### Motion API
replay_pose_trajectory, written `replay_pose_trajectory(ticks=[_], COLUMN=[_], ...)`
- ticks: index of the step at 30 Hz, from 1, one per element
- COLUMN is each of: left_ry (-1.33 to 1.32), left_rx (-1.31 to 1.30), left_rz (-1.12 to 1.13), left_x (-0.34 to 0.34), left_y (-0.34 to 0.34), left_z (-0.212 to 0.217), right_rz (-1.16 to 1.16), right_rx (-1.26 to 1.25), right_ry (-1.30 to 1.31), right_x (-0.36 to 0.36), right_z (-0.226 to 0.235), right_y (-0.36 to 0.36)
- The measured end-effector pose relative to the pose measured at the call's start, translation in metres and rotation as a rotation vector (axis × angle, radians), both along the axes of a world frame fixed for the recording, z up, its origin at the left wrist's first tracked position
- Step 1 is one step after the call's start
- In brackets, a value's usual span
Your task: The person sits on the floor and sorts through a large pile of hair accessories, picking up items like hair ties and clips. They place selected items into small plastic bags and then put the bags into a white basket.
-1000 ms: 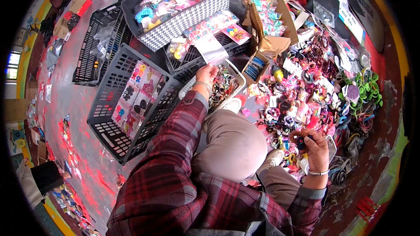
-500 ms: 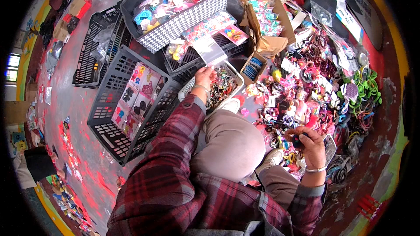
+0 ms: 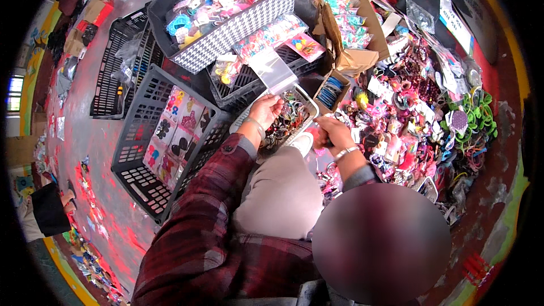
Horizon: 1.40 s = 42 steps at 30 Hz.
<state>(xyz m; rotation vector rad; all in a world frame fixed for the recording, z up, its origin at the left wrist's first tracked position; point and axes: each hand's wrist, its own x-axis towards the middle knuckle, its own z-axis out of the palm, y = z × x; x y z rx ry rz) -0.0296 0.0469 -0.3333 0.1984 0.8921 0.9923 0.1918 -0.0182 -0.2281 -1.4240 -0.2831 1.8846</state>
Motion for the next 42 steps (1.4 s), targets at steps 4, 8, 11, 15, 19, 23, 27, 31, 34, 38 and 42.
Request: replay_pose_trajectory(ticks=[4, 8, 11, 15, 19, 23, 27, 31, 34, 38, 42], left_ry=[0.032, 0.042, -0.008, -0.095, -0.093, -0.055, -0.052, -0.017, 0.079, -0.03, 0.033], left_rx=[0.013, 0.01, 0.015, 0.042, 0.028, -0.003, 0.015, 0.076, 0.07, -0.036, -0.008], left_rz=[-0.041, -0.101, -0.116, -0.146, -0.136, -0.137, -0.13, -0.115, -0.064, 0.008, 0.129], left_x=[-0.005, -0.009, -0.011, -0.01, -0.011, -0.013, -0.009, -0.006, 0.003, -0.001, 0.012], left_y=[0.002, 0.004, 0.005, 0.008, 0.006, 0.004, 0.009, 0.018, 0.024, 0.032, 0.038], left_z=[0.013, 0.02, 0.017, 0.022, 0.019, 0.01, 0.023, 0.025, 0.021, 0.004, 0.016], right_rz=[0.026, 0.002, -0.016, -0.092, -0.116, -0.145, -0.159, -0.099, -0.093, -0.119, -0.132], right_rx=[0.057, -0.006, -0.016, -0.055, -0.045, 0.006, -0.008, 0.02, 0.091, 0.054, 0.088], right_ry=[0.058, 0.113, 0.188, 0.177, 0.295, 0.31, 0.203, 0.145, 0.11, 0.044, -0.06], right_x=[-0.039, -0.065, -0.079, -0.091, -0.084, -0.086, -0.088, -0.091, -0.091, -0.095, -0.092], right_z=[-0.052, -0.072, -0.085, -0.076, -0.089, -0.093, -0.095, -0.076, -0.071, -0.068, -0.093], right_y=[0.035, 0.06, 0.077, 0.086, 0.088, 0.087, 0.092, 0.092, 0.088, 0.084, 0.081])
